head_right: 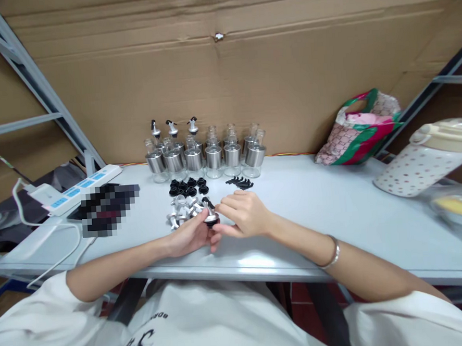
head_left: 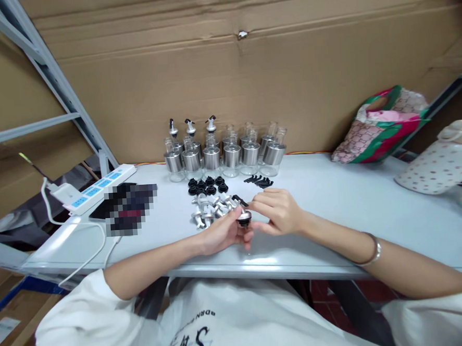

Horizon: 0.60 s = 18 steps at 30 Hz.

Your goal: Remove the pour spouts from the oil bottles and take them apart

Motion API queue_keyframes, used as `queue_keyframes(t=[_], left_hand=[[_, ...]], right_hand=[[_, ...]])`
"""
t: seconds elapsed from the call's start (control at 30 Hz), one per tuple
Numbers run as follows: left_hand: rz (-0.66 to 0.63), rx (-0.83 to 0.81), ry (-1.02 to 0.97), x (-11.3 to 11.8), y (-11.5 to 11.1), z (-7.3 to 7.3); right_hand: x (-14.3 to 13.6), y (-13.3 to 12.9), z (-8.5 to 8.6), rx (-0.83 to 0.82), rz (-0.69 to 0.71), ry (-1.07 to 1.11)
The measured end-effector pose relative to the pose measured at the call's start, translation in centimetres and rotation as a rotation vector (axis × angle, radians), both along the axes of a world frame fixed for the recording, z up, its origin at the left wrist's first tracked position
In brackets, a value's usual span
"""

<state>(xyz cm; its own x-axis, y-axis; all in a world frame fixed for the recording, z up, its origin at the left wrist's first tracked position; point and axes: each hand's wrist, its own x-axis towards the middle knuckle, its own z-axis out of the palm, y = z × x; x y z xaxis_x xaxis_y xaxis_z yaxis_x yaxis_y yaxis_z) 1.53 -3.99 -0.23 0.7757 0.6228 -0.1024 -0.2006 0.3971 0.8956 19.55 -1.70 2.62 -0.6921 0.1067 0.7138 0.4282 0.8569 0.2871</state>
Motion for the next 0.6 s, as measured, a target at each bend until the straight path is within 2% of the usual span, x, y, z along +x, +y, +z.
queue_keyframes(t=[0.13, 0.3, 0.47, 0.6], left_hand=[[-0.024, 0.031, 0.019, -0.1, -0.3, 0.2], [-0.029, 0.099, 0.034, -0.2, -0.2, -0.5], [-0.127, 0.201, 0.069, -0.5, -0.1, -0.8], [-0.122, 0.222, 0.108, -0.5, -0.1, -0.7]], right_hand=[[0.7, 0.5, 0.4, -0.021, -0.004, 0.049], [0.4, 0.4, 0.3, -0.060, 0.007, 0.039], [0.3, 0.4, 0.0, 0.083, -0.034, -0.035], [0.2, 1.0, 0.0, 0.197, -0.063, -0.125]])
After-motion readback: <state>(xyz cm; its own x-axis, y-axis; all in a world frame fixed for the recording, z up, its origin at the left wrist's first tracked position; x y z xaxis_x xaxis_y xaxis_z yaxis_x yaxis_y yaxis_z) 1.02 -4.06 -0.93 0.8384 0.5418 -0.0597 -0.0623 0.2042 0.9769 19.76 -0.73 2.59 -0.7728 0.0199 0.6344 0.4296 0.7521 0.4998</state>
